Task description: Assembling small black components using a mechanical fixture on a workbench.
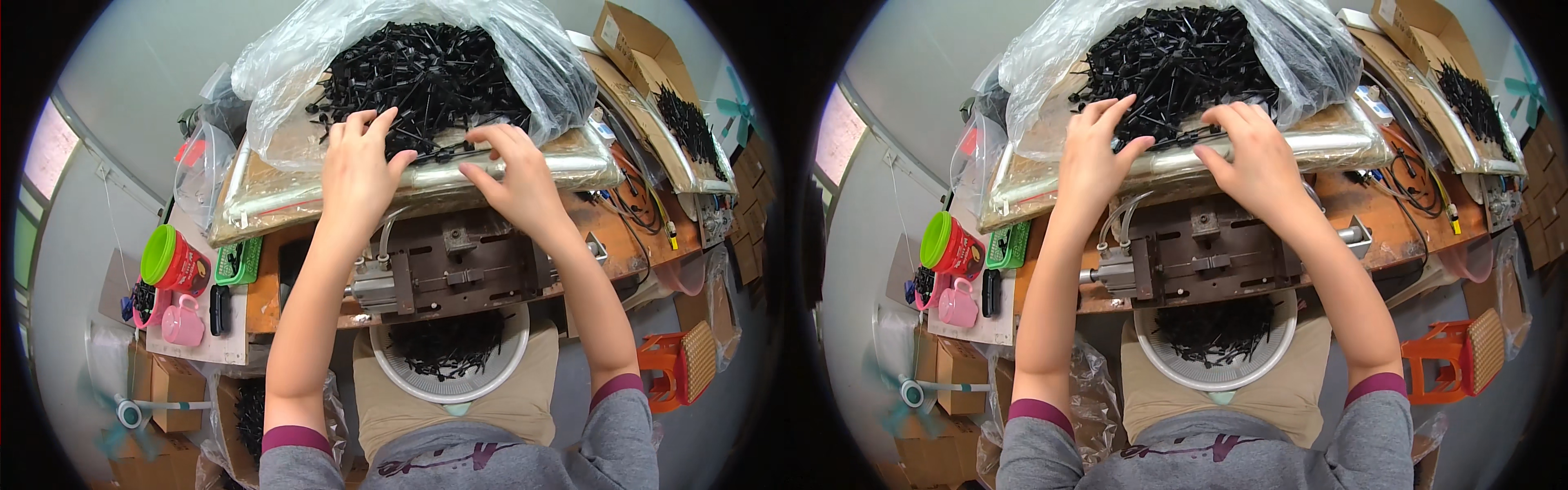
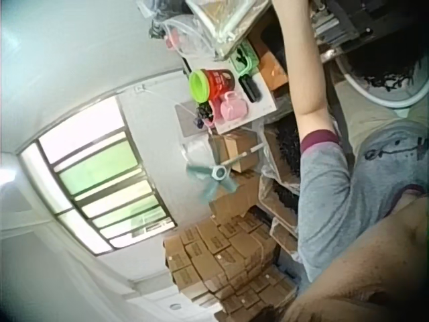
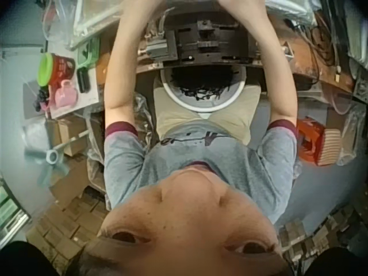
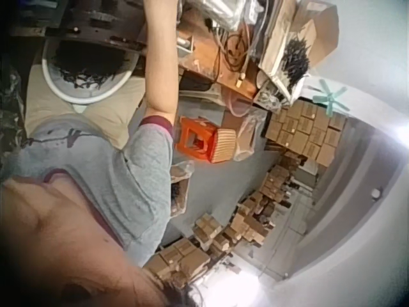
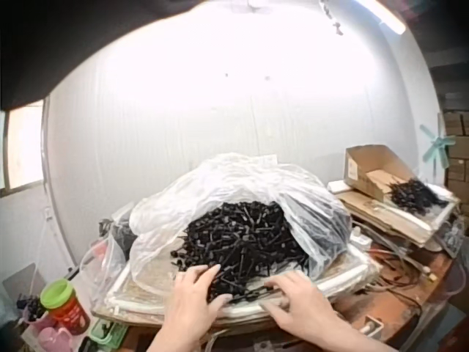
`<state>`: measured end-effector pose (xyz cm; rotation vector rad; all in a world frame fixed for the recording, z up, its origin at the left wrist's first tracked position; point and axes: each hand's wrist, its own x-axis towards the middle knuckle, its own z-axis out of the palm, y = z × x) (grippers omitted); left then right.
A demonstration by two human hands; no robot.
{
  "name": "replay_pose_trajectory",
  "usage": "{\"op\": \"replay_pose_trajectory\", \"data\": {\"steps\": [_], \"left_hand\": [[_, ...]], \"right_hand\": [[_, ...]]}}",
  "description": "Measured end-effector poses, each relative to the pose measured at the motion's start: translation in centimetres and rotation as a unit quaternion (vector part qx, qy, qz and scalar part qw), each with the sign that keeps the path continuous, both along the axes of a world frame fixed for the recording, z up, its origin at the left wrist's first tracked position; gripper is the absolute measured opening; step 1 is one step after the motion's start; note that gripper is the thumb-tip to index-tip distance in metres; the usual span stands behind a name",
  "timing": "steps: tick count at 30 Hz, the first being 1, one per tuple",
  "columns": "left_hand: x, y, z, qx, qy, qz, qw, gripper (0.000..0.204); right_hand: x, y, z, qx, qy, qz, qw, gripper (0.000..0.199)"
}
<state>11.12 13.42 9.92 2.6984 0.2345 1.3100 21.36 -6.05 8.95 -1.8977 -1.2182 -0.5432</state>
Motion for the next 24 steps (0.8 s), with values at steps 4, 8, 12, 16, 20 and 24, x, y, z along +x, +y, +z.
{"op": "replay_pose_trajectory", "data": {"steps": [4, 8, 12, 16, 20, 24], "left_hand": [[2.3, 0.0, -0.3, -0.029, 0.092, 0.002, 0.995, 0.034], [2.0, 0.2, -0.5, -0.054, 0.057, -0.066, 0.995, 0.022], [1.5, 0.2, -0.4, 0.038, -0.046, -0.067, 0.996, 0.021], [-0.4, -0.4, 1.5, -0.157, -0.021, -0.120, 0.980, 0.025], [-2.9, -2.0, 2.1, -0.164, -0.100, -0.158, 0.969, 0.024], [-6.8, -5.9, 0.9, -0.120, -0.046, -0.136, 0.982, 0.030]], "right_hand": [[3.4, 1.7, -1.4, -0.096, -0.019, -0.068, 0.993, 0.042], [3.3, 1.5, -0.5, -0.126, 0.029, -0.062, 0.990, 0.044], [4.2, 0.8, -0.8, -0.084, 0.033, -0.014, 0.996, 0.029], [4.6, -0.1, -0.3, -0.088, -0.014, 0.023, 0.996, 0.025], [3.5, 0.7, 0.6, -0.102, -0.044, 0.025, 0.993, 0.024], [4.2, 1.5, 0.8, -0.154, 0.001, 0.042, 0.987, 0.033]]}}
